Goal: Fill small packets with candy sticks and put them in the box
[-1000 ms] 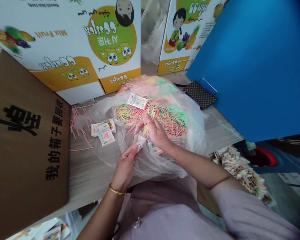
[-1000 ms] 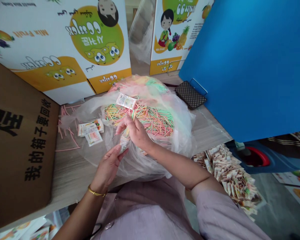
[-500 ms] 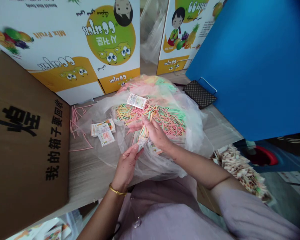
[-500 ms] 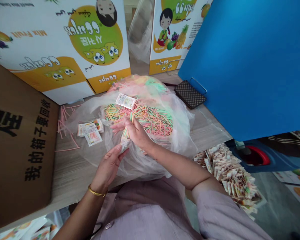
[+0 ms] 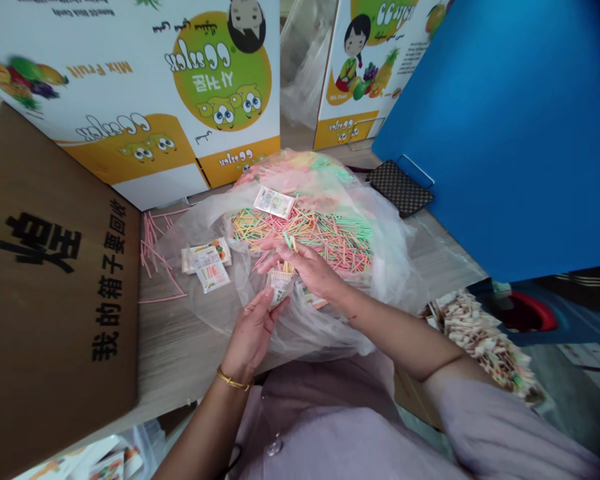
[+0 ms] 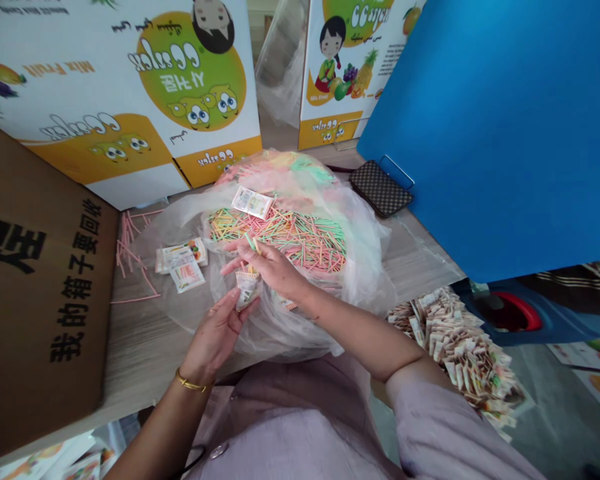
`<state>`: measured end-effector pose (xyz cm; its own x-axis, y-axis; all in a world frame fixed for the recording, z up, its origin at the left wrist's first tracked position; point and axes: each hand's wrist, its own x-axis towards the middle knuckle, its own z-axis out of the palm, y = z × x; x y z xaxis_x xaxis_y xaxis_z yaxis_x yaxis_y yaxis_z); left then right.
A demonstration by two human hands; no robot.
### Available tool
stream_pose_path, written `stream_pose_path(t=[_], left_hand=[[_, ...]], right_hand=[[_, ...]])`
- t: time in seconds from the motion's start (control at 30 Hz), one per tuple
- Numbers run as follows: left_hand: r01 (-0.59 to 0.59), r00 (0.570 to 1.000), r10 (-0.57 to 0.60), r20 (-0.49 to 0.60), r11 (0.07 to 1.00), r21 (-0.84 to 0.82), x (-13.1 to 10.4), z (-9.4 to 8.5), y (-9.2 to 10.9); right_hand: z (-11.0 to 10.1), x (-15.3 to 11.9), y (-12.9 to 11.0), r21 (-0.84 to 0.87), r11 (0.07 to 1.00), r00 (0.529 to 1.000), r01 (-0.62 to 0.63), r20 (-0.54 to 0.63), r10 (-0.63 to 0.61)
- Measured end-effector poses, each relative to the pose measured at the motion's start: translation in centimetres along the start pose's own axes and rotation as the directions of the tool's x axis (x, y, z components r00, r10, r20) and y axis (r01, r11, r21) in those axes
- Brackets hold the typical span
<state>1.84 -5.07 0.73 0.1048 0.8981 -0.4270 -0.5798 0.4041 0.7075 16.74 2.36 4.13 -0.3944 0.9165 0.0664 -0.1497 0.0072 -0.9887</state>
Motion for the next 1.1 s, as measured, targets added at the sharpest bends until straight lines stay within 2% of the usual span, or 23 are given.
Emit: stream_pose_path(t=[0.23,0.43,0.6,0.73,0.8,0.97,1.1], left_hand=[[0.001,1.000,-0.001,-0.004,1.000,-0.002,0.1,0.1,0.2],[0.013,1.000,-0.013,-0.005,1.000,-0.015,0.0,0.3,0.5],[0.057,0.998,-0.057,0.018,0.998,-0.011,-0.3,0.7,0.9],[0.050,0.998,-0.052,0.041,0.998,0.039,-0.3,0.8,1.0],[0.037,0.998,-0.039,0.042,0.998,0.046,-0.3,0.7,0.9],[0.005,0.999,-0.007,0.051,0.999,0.053,-0.4,0.8,0.7],[-0.023,0.998,0.021,0.056,0.999,0.034,-0.5,0.7,0.7]], right_hand=[[-0.2,0.1,0.4,-0.104,0.993,0.996,-0.050,0.062,0.057],[-1.0,0.0,-0.8,-0.044,0.991,0.977,-0.127,0.165,0.133],[-1.4,0.3,-1.4,-0.147,0.986,0.963,-0.074,0.245,0.109],[-1.5,0.7,-1.6,-0.037,0.985,0.946,-0.168,0.275,0.171],[-1.6,0.8,-1.7,-0.012,0.985,0.951,-0.173,0.259,0.170],[-1.6,1.1,-1.9,-0.080,0.990,0.986,-0.113,0.115,0.121],[-1.4,1.1,-1.4,-0.199,0.979,0.982,-0.038,0.176,0.074]])
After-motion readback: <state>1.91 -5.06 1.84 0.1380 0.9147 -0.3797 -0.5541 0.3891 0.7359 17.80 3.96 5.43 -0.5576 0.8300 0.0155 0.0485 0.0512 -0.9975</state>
